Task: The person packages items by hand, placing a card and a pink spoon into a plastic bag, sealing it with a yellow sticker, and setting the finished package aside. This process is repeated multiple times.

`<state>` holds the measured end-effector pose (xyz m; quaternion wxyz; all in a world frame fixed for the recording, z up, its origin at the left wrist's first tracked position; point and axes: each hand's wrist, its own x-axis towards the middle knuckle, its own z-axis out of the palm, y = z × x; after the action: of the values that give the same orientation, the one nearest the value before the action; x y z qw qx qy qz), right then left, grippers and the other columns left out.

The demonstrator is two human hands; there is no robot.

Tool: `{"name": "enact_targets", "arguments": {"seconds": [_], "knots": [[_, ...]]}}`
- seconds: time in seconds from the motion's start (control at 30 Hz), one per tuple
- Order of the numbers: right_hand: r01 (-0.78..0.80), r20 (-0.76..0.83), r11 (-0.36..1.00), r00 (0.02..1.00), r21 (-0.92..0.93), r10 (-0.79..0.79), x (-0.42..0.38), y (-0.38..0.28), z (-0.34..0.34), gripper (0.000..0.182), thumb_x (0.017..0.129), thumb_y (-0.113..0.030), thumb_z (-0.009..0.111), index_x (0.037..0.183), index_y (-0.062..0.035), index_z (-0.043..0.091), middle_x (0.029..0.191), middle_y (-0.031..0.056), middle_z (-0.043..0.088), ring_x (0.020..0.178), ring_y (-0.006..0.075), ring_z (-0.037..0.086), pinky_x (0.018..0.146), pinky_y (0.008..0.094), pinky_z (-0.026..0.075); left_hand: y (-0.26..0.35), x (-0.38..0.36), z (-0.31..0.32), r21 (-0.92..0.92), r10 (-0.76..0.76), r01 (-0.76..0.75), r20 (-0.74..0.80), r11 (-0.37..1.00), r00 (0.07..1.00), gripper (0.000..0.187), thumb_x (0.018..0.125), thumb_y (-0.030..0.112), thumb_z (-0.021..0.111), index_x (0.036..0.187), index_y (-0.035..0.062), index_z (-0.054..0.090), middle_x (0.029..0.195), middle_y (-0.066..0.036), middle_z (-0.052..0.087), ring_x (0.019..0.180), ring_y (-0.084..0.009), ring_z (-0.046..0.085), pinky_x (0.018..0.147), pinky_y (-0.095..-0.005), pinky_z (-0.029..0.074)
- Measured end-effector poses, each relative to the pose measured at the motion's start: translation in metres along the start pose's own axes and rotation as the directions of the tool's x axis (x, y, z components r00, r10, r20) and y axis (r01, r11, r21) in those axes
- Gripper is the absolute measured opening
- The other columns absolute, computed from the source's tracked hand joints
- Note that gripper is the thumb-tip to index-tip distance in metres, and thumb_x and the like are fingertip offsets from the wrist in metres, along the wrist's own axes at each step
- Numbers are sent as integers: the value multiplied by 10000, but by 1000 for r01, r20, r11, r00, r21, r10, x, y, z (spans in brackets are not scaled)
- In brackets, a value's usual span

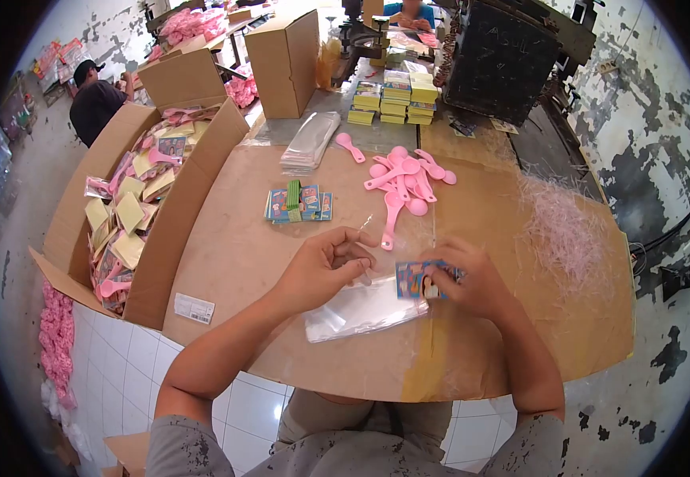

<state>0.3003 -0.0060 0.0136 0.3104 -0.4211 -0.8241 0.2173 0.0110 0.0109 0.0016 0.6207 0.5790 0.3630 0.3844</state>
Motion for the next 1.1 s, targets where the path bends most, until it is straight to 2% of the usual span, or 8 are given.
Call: {"name": "enact_targets", "arguments": {"seconds": [0.23,0.33,0.43,0.53,0.73,0.83,0.93,1.1], "knots": [[-75,-256,832,933,550,253,2,-9,8,213,921,2,702,1133,-7,721,1010,72,680,984,119,658,861,292,529,-6,-2,6,75,-120,113,89,991,989,241,1023,194,692,1148,-12,699,1003,-97,791,832,-102,719,738,-254,564],[-32,-276,838,937,544,215,2,-12,11,235,931,14,693,1164,-2,712,990,69,682,961,120,663,852,281,532,-9,-3,9,64,-97,90,100,994,990,251,1026,195,690,1150,-23,701,993,-94,793,849,-92,715,735,-248,562],[-43,-104,984,993,175,61,1,-17,-2,255,937,-4,713,1191,13,695,965,58,682,950,114,665,830,275,535,-8,-5,13,99,-80,69,105,993,991,238,1026,171,688,1152,-30,702,983,-79,788,868,-81,707,745,-244,562],[1,11,973,1000,232,-3,1,-20,6,248,971,-16,694,1216,26,686,987,38,684,893,101,665,798,258,535,-11,-8,17,161,-69,43,157,986,985,227,1028,150,682,1157,-37,702,985,-70,782,870,-72,694,752,-243,559],[-124,-184,764,935,633,305,-1,-26,36,259,990,-57,691,1238,16,677,1040,67,725,908,110,687,770,258,544,-16,-11,27,96,-12,-2,148,995,989,228,1036,126,663,1199,-32,685,1037,-73,767,891,-73,683,758,-257,564],[-169,-164,856,946,489,281,-4,-17,33,258,991,-60,690,1238,11,674,1059,74,718,940,124,683,822,276,546,-8,-10,23,16,-18,16,79,1000,997,246,1043,128,653,1224,-37,663,1059,-78,761,918,-81,686,778,-258,570],[169,-125,959,982,226,-144,9,-28,22,191,971,-105,729,1134,-5,720,999,63,715,919,110,663,790,260,540,-12,-8,17,22,20,-22,87,1000,996,262,1050,131,641,1245,-46,639,1081,-84,759,942,-85,688,804,-245,569],[-209,236,811,967,546,91,23,-17,2,220,972,-140,731,1145,-4,734,1005,64,718,943,144,657,842,316,534,-8,-9,19,14,9,-11,76,1000,997,268,1051,133,642,1249,-48,640,1067,-75,756,935,-69,681,788,-239,567]]}}
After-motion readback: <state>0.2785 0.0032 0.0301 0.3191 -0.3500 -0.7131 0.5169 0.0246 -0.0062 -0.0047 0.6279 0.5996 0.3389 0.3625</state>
